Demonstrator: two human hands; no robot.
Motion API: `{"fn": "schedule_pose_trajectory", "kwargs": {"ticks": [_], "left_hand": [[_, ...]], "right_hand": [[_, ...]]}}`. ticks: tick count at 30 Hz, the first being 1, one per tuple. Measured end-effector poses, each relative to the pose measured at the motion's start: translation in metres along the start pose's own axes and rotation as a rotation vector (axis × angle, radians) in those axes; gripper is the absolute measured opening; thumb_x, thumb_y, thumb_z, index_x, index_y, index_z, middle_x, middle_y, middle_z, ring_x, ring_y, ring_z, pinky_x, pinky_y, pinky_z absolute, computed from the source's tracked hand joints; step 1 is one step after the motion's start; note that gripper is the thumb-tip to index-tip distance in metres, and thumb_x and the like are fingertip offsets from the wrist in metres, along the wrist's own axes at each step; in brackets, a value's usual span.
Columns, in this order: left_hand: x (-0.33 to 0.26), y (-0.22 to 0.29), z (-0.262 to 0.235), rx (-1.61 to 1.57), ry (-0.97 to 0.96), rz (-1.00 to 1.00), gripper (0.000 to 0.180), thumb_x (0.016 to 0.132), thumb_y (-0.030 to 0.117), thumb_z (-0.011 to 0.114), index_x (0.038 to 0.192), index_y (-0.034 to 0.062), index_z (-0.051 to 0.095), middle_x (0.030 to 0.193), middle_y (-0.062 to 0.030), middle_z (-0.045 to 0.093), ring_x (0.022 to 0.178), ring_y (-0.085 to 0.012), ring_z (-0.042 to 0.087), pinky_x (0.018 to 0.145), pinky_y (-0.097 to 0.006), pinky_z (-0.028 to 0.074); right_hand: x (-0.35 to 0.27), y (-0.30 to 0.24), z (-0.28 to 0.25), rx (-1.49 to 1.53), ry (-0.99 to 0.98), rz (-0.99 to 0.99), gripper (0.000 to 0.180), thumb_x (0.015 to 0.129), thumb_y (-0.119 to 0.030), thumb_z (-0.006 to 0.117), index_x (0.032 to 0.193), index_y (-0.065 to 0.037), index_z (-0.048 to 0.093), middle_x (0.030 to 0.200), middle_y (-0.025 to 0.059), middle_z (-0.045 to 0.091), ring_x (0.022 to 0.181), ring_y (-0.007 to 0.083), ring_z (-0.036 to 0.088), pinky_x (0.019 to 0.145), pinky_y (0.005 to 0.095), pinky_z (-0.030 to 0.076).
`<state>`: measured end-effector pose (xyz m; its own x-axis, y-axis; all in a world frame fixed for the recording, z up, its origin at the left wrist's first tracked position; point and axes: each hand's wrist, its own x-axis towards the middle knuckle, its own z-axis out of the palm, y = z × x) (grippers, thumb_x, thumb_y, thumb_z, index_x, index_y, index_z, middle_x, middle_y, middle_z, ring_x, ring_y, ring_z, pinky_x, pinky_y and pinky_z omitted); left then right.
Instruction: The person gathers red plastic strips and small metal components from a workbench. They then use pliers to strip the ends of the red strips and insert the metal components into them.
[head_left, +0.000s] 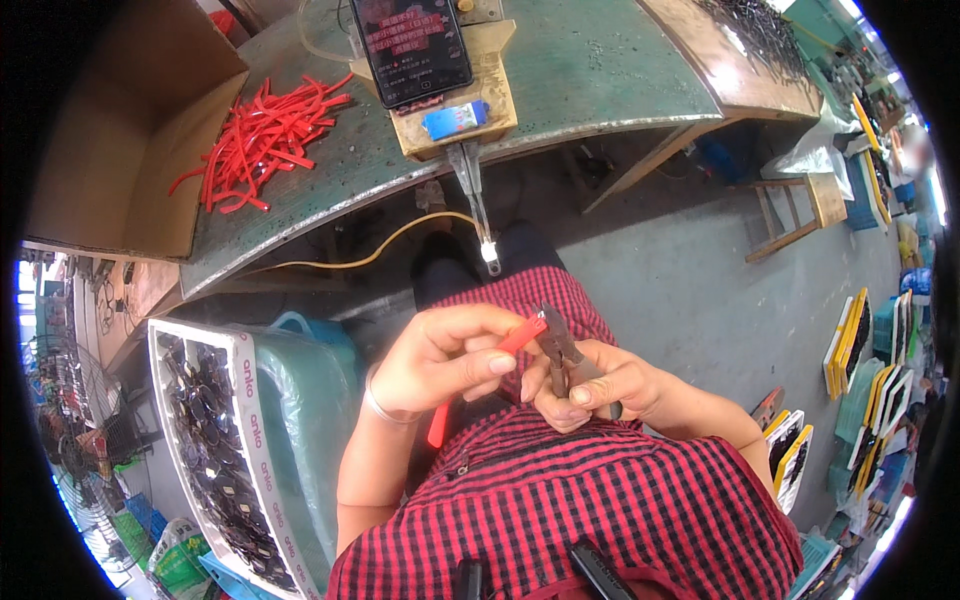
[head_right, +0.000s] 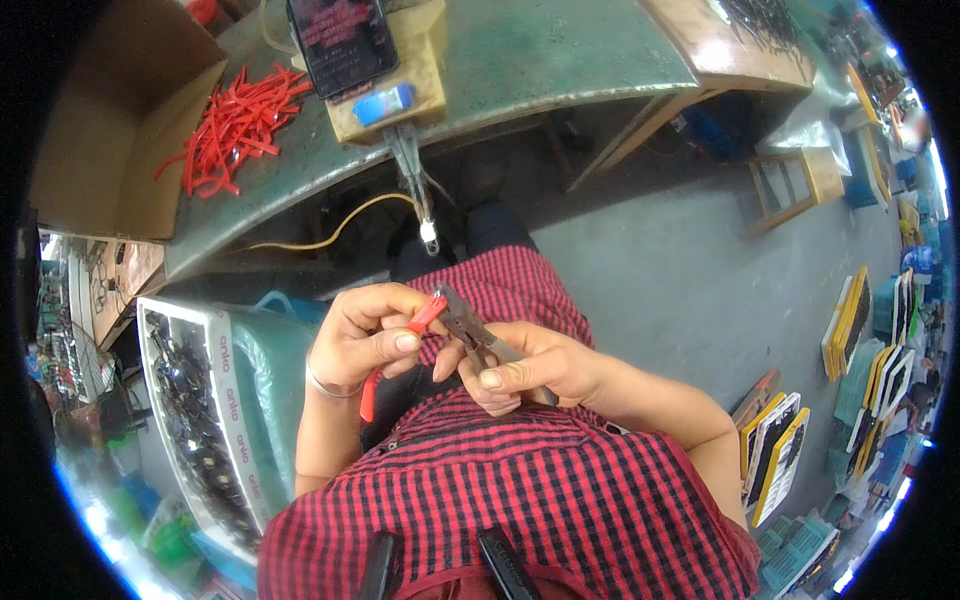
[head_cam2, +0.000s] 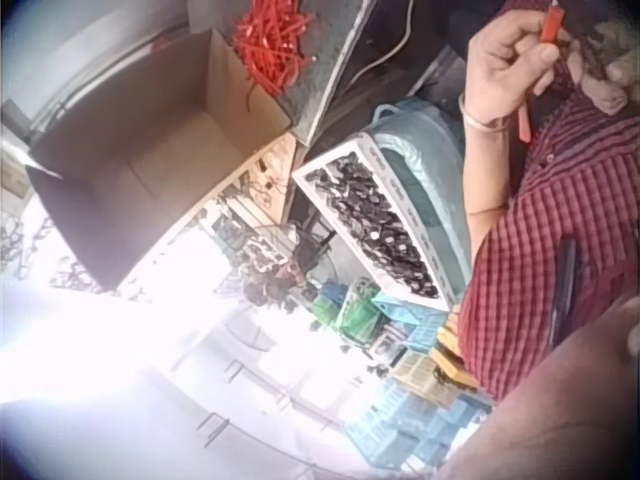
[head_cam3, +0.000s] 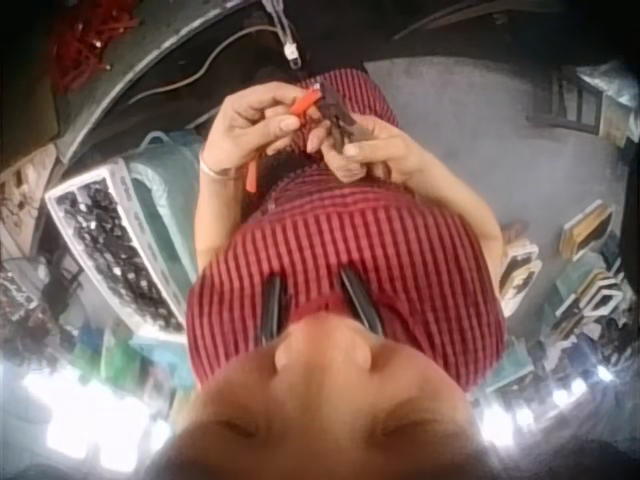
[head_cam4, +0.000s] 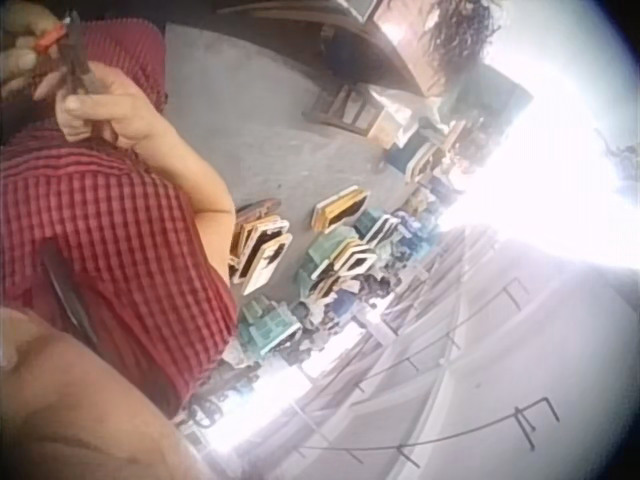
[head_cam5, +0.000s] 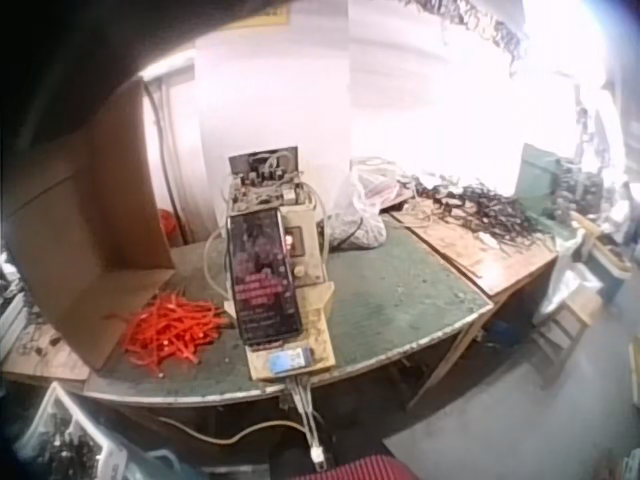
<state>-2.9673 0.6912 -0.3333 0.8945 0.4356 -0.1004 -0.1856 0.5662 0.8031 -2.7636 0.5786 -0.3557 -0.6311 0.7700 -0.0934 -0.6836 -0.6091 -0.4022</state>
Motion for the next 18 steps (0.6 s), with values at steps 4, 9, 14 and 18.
{"fn": "schedule_pose_trajectory", "kwargs": {"ticks": [4, 9, 14, 18], "left_hand": [[-0.001, -0.002, -0.007, 0.035, -0.014, -0.004, 0.030, 0.091, 0.004, 0.060, 0.120, -0.0060, 0.058, 0.078, -0.0038, 0.062, 0.053, -0.0046, 0.043, 0.049, -0.021, 0.033], [-0.006, -0.010, -0.012, 0.100, 0.080, 0.082, 0.029, 0.091, 0.004, 0.060, 0.118, -0.0062, 0.058, 0.081, -0.0059, 0.063, 0.056, -0.0052, 0.045, 0.051, -0.022, 0.037], [0.002, -0.020, -0.007, 0.071, 0.283, 0.284, 0.022, 0.090, 0.017, 0.061, 0.101, -0.0012, 0.055, 0.066, -0.0043, 0.052, 0.053, -0.0110, 0.047, 0.050, -0.021, 0.036], [0.025, -0.022, -0.002, 0.099, 0.476, 0.227, 0.015, 0.091, 0.012, 0.058, 0.102, 0.0029, 0.053, 0.073, -0.0022, 0.049, 0.058, -0.0095, 0.044, 0.052, -0.022, 0.035]], "right_hand": [[0.001, 0.001, -0.002, 0.074, -0.088, 0.021, 0.042, 0.093, -0.021, 0.059, 0.126, 0.003, 0.048, 0.072, 0.0022, 0.046, 0.063, 0.0093, 0.043, 0.057, 0.0244, 0.035], [-0.009, -0.008, -0.001, 0.149, -0.144, -0.140, 0.044, 0.093, -0.028, 0.059, 0.126, 0.000, 0.048, 0.070, 0.0046, 0.048, 0.061, 0.0118, 0.045, 0.055, 0.0260, 0.036], [0.003, -0.097, -0.012, -0.917, 0.696, -0.333, 0.027, 0.091, -0.020, 0.063, 0.111, -0.002, 0.059, 0.073, 0.0008, 0.055, 0.065, 0.0094, 0.053, 0.059, 0.0258, 0.043], [-0.014, -0.172, -0.088, -1.785, 1.494, -0.403, 0.032, 0.079, -0.028, 0.066, 0.105, -0.010, 0.068, 0.091, 0.0142, 0.070, 0.084, 0.0293, 0.068, 0.073, 0.0383, 0.054]]}}
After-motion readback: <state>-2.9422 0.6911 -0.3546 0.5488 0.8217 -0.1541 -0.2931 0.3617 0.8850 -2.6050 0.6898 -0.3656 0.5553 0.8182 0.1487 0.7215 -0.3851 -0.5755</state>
